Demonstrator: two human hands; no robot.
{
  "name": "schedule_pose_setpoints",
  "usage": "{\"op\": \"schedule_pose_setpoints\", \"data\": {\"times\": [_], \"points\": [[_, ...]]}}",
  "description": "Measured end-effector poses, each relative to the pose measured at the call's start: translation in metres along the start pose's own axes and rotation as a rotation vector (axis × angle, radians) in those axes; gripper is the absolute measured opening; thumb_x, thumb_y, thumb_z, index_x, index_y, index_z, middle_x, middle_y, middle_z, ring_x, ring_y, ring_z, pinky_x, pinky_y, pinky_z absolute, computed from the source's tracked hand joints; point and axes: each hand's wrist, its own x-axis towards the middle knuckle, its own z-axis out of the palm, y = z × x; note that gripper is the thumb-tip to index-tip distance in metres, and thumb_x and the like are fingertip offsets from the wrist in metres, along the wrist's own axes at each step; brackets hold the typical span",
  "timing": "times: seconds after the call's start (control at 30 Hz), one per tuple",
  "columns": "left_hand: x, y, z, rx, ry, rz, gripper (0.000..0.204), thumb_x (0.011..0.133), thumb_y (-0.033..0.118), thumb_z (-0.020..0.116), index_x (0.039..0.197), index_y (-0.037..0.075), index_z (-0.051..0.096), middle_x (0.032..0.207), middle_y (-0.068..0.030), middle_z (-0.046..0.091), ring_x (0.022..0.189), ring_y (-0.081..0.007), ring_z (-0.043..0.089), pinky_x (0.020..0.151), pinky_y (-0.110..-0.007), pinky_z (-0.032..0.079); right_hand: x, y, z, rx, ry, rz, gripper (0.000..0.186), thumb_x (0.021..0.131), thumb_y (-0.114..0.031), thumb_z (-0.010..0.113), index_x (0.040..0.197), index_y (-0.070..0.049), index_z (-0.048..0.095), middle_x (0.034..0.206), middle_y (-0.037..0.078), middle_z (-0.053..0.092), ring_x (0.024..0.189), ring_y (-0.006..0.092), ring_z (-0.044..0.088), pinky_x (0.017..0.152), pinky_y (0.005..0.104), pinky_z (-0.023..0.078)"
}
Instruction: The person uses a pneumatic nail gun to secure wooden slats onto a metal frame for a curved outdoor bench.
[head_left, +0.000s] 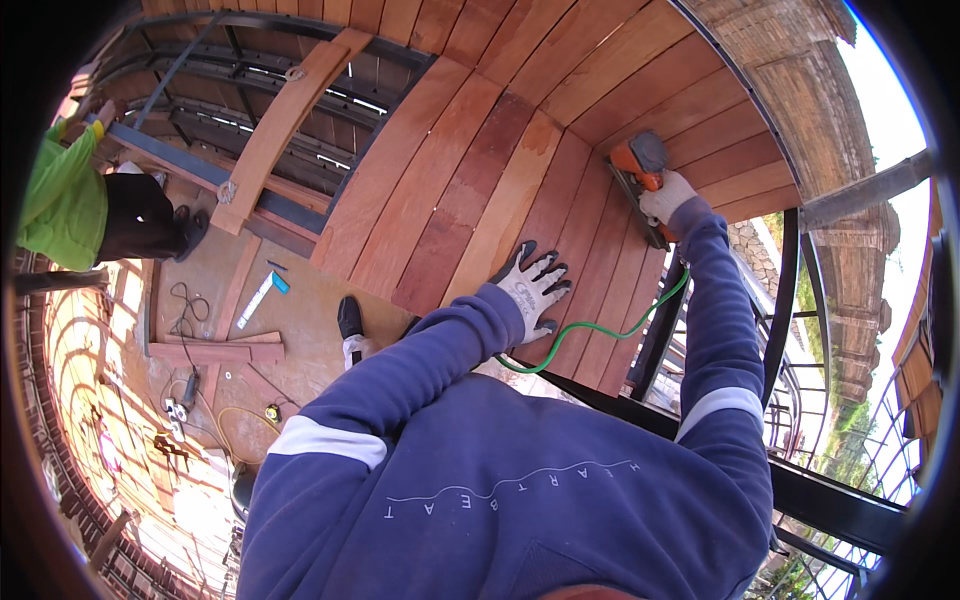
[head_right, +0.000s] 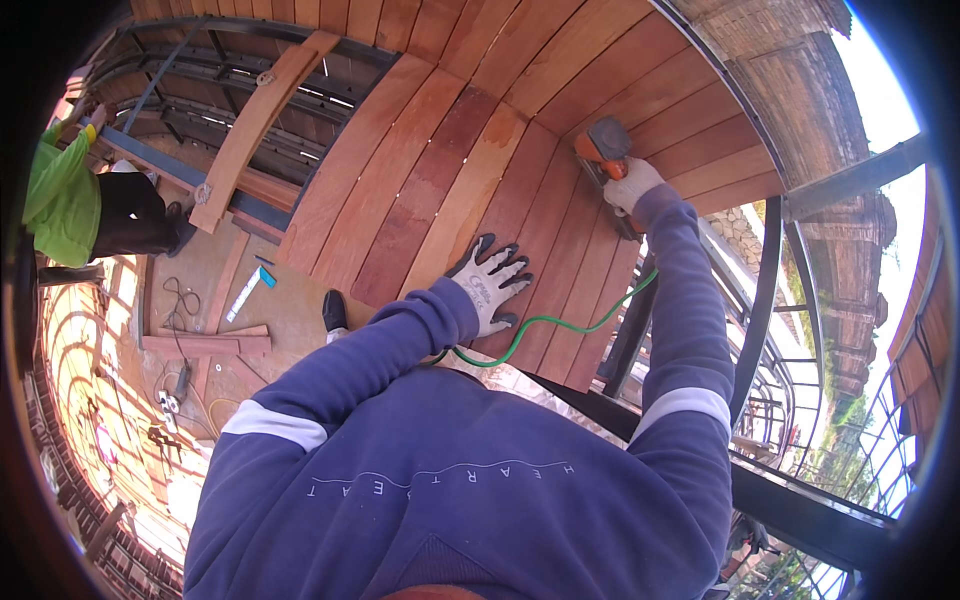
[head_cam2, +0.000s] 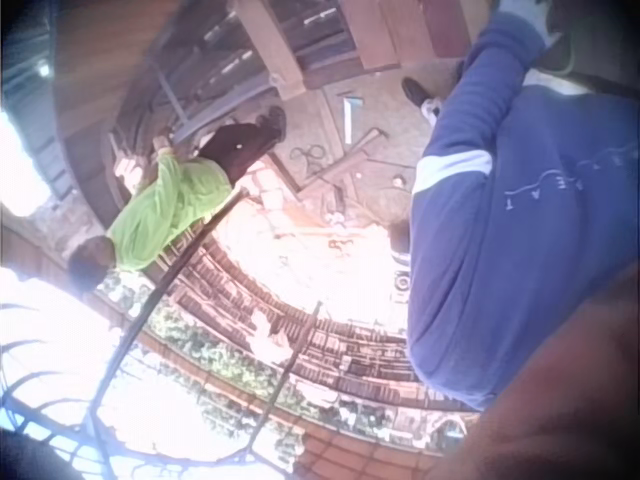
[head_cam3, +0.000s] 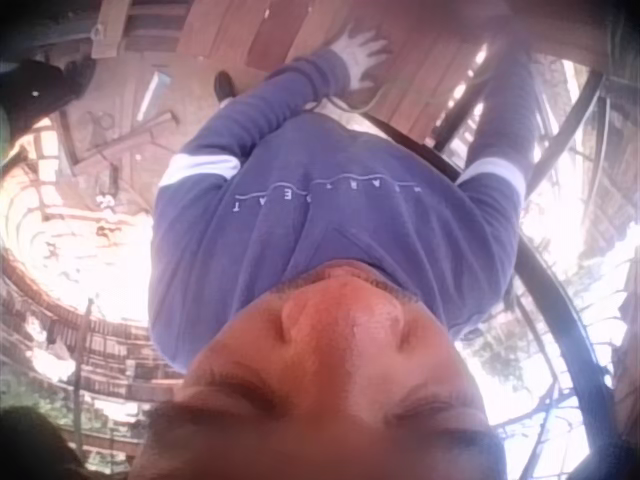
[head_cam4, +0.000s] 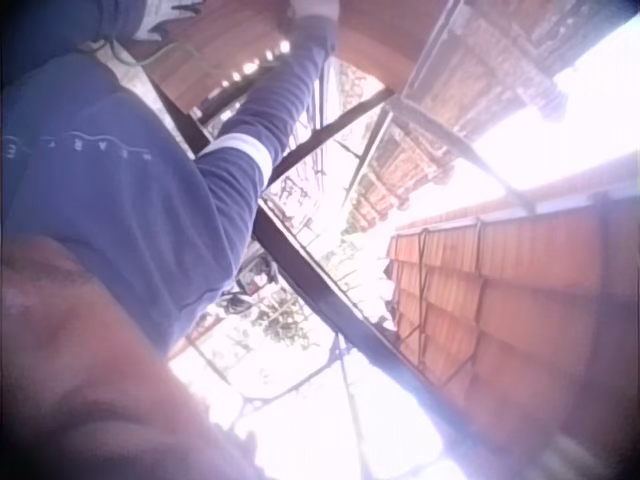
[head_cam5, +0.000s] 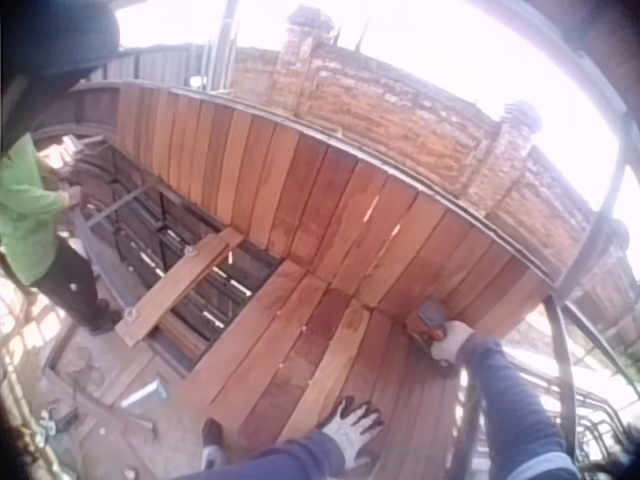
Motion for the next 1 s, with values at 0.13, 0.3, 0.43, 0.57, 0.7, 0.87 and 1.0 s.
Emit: {"op": "schedule_pose_setpoints", "data": {"times": [0.13, 0.3, 0.43, 0.57, 0.7, 0.87, 1.0], "points": [[0.000, -0.001, 0.002, -0.019, 0.005, -0.004, 0.071, 0.097, 0.055, 0.050, 0.155, 0.014, 0.043, 0.165, -0.0096, 0.032, 0.156, -0.0305, 0.019, 0.125, -0.060, 0.002, -0.003, -0.003, 0.001, 0.021, 0.005, -0.013, 0.026, 0.082, -0.009, 0.065, 0.106, 0.002, 0.062, 0.072, 0.008, 0.062, 0.060, 0.0187, 0.062, 0.055, 0.0356, 0.049], [0.001, -0.001, 0.005, -0.042, 0.009, 0.005, 0.072, 0.096, 0.056, 0.050, 0.155, 0.015, 0.042, 0.165, -0.0099, 0.031, 0.156, -0.0306, 0.019, 0.125, -0.060, 0.002, -0.003, -0.001, 0.000, -0.011, -0.007, -0.020, 0.025, 0.081, -0.011, 0.065, 0.102, 0.002, 0.062, 0.071, 0.008, 0.062, 0.060, 0.0190, 0.062, 0.056, 0.0360, 0.050], [0.001, -0.001, 0.005, -0.042, 0.012, 0.008, 0.072, 0.096, 0.055, 0.051, 0.154, 0.014, 0.043, 0.165, -0.0101, 0.032, 0.156, -0.0306, 0.019, 0.125, -0.060, 0.002, 0.002, 0.004, -0.002, -0.052, -0.015, -0.013, 0.023, 0.081, -0.012, 0.066, 0.100, 0.001, 0.063, 0.071, 0.009, 0.063, 0.060, 0.0199, 0.063, 0.056, 0.0361, 0.051], [0.002, -0.002, 0.007, -0.030, 0.023, 0.009, 0.071, 0.096, 0.055, 0.051, 0.154, 0.014, 0.044, 0.164, -0.0102, 0.033, 0.156, -0.0305, 0.020, 0.125, -0.060, 0.003, -0.002, -0.007, -0.002, -0.068, 0.001, 0.021, 0.023, 0.081, -0.012, 0.067, 0.099, 0.001, 0.064, 0.072, 0.010, 0.064, 0.061, 0.0210, 0.064, 0.057, 0.0366, 0.051], [0.001, -0.001, 0.007, -0.030, 0.037, 0.010, 0.071, 0.096, 0.055, 0.050, 0.154, 0.014, 0.044, 0.164, -0.0101, 0.034, 0.156, -0.0304, 0.020, 0.125, -0.060, 0.003, -0.002, 0.000, -0.001, -0.073, 0.002, 0.019, 0.024, 0.081, -0.013, 0.067, 0.099, 0.002, 0.064, 0.073, 0.010, 0.065, 0.062, 0.0207, 0.064, 0.058, 0.0367, 0.051], [0.000, 0.000, 0.009, -0.034, 0.032, 0.012, 0.070, 0.096, 0.055, 0.050, 0.153, 0.014, 0.044, 0.164, -0.0098, 0.033, 0.156, -0.0304, 0.019, 0.125, -0.061, 0.002, 0.006, 0.007, -0.002, -0.118, -0.043, 0.056, 0.028, 0.080, -0.012, 0.065, 0.104, 0.001, 0.064, 0.072, 0.009, 0.064, 0.063, 0.0200, 0.064, 0.059, 0.0358, 0.052], [-0.001, 0.001, 0.013, -0.052, 0.040, 0.005, 0.071, 0.096, 0.055, 0.050, 0.154, 0.014, 0.044, 0.165, -0.0095, 0.033, 0.156, -0.0304, 0.019, 0.125, -0.061, 0.002, 0.004, 0.004, 0.001, -0.077, -0.048, 0.035, 0.022, 0.081, -0.011, 0.065, 0.098, 0.001, 0.064, 0.070, 0.010, 0.064, 0.059, 0.0201, 0.062, 0.056, 0.0371, 0.050]]}}
